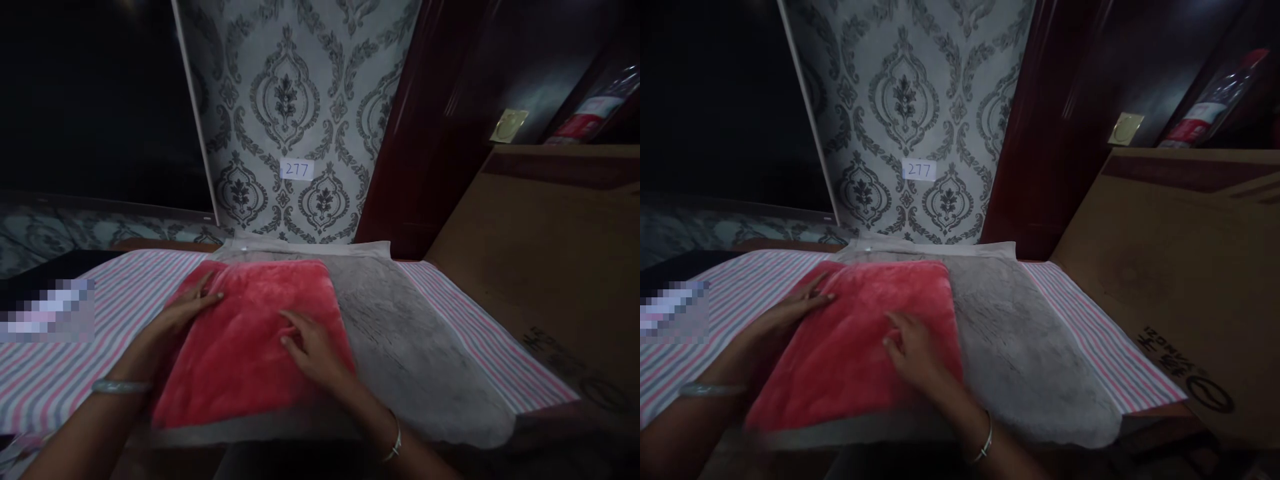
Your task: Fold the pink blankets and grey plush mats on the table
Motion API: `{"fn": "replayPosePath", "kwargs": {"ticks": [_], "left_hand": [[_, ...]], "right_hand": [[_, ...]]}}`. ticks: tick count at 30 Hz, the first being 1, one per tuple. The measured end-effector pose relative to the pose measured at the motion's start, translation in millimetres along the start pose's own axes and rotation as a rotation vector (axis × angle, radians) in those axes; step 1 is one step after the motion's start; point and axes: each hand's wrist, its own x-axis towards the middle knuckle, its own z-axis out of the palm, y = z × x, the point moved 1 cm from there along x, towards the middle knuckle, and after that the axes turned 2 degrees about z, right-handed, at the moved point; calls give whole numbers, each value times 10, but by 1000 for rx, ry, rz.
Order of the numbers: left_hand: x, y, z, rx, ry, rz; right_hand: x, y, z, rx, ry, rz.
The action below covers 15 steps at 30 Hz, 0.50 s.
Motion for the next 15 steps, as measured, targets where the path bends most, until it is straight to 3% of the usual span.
{"fn": "replayPosePath", "kwargs": {"ticks": [2,5,7,9,13,15], "left_hand": [[-105,-36,-67,42,-14,40],[-258,21,-12,144,-39,135],[-357,134,174,213,-93,260],[-452,274,444,254,-218,393],[-504,502,862,122,-570,400],[-376,555,897,-48,-536,436]], "right_hand": [[124,20,168,146,-60,64],[310,43,409,431,-159,275],[404,12,526,634,-229,388],[461,-36,572,785,-214,385],[439,0,324,808,20,274],[364,100,-2,639,103,271]]}}
